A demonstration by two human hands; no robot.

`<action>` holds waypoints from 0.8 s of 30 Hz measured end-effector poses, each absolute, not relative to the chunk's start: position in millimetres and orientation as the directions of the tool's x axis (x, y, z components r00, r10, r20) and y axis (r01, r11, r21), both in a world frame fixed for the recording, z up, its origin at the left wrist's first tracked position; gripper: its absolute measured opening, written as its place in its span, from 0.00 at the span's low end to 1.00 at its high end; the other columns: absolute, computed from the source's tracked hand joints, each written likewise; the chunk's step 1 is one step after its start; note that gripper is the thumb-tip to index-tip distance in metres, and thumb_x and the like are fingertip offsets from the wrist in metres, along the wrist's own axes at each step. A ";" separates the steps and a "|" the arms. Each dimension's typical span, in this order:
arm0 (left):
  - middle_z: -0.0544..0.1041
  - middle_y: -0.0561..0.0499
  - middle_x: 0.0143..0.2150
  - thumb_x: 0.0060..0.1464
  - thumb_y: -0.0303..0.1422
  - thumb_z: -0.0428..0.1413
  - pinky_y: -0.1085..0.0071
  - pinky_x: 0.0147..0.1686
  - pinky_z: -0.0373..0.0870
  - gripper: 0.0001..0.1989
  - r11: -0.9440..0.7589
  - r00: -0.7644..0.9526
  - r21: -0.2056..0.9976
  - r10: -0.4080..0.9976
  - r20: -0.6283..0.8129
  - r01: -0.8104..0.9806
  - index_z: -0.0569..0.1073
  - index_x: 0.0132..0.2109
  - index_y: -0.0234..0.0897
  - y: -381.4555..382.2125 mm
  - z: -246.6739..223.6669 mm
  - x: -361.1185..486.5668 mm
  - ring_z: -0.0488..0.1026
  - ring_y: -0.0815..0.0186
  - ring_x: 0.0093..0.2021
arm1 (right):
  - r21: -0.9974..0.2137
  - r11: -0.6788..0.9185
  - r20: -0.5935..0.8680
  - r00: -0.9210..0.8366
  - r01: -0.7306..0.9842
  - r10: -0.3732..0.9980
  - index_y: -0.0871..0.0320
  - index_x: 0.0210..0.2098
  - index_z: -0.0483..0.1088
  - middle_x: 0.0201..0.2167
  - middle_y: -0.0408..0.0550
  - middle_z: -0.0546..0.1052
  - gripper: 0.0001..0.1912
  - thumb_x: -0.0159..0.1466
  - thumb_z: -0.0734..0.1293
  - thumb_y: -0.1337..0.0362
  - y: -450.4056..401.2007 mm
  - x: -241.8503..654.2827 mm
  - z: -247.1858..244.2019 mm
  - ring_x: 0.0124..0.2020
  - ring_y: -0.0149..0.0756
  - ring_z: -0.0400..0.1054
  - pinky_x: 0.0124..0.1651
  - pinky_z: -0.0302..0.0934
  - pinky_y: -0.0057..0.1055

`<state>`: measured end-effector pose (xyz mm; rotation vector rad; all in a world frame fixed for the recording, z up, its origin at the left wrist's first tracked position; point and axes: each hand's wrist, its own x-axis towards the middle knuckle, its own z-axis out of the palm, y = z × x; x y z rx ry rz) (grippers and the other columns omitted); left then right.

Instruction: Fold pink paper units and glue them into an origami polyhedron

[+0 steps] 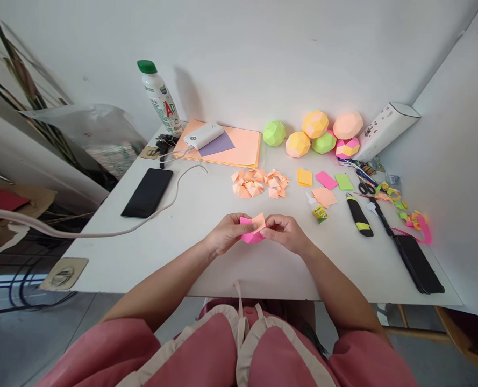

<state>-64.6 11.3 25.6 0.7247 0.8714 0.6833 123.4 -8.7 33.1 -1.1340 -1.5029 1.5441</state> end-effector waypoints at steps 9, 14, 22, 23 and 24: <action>0.73 0.53 0.24 0.33 0.35 0.68 0.69 0.32 0.65 0.15 0.582 0.502 0.782 0.756 -0.421 -0.221 0.72 0.26 0.32 12.4 25.8 -64.7 0.69 0.69 0.26 | -0.989 -0.132 -0.145 -0.436 0.059 0.888 0.59 0.24 0.69 0.24 0.42 0.69 0.14 0.55 0.70 0.55 -6.7 127.7 38.0 0.26 0.28 0.61 0.30 0.57 0.28; 0.73 0.53 0.24 0.33 0.37 0.69 0.70 0.32 0.64 0.16 0.572 0.492 0.785 0.768 -0.411 -0.238 0.73 0.27 0.32 11.3 22.9 -63.1 0.68 0.71 0.26 | -0.987 -0.155 -0.156 -0.366 0.031 0.917 0.60 0.24 0.71 0.24 0.42 0.71 0.13 0.55 0.70 0.56 -7.0 124.5 36.7 0.27 0.29 0.64 0.32 0.59 0.29; 0.77 0.46 0.35 0.45 0.38 0.64 0.66 0.43 0.65 0.15 0.548 0.609 0.785 0.738 -0.291 -0.290 0.77 0.38 0.32 9.9 20.0 -62.1 0.71 0.65 0.37 | -0.963 -0.237 -0.208 -0.203 -0.130 0.957 0.60 0.22 0.71 0.22 0.41 0.72 0.13 0.51 0.72 0.57 -3.7 120.4 33.2 0.26 0.28 0.65 0.34 0.61 0.30; 0.78 0.46 0.36 0.44 0.36 0.64 0.66 0.43 0.65 0.14 0.548 0.617 0.787 0.733 -0.289 -0.283 0.78 0.39 0.32 9.5 19.5 -62.1 0.71 0.65 0.37 | -0.958 -0.250 -0.219 -0.203 -0.138 0.954 0.60 0.22 0.71 0.21 0.41 0.72 0.13 0.51 0.72 0.57 -3.6 120.2 32.2 0.25 0.27 0.65 0.34 0.60 0.30; 0.78 0.46 0.36 0.44 0.35 0.64 0.66 0.43 0.65 0.14 0.548 0.617 0.789 0.732 -0.290 -0.280 0.78 0.39 0.32 9.2 19.0 -62.0 0.71 0.65 0.37 | -0.956 -0.257 -0.226 -0.207 -0.142 0.952 0.60 0.22 0.71 0.21 0.40 0.71 0.13 0.51 0.72 0.57 -3.7 120.0 31.0 0.25 0.27 0.65 0.33 0.60 0.29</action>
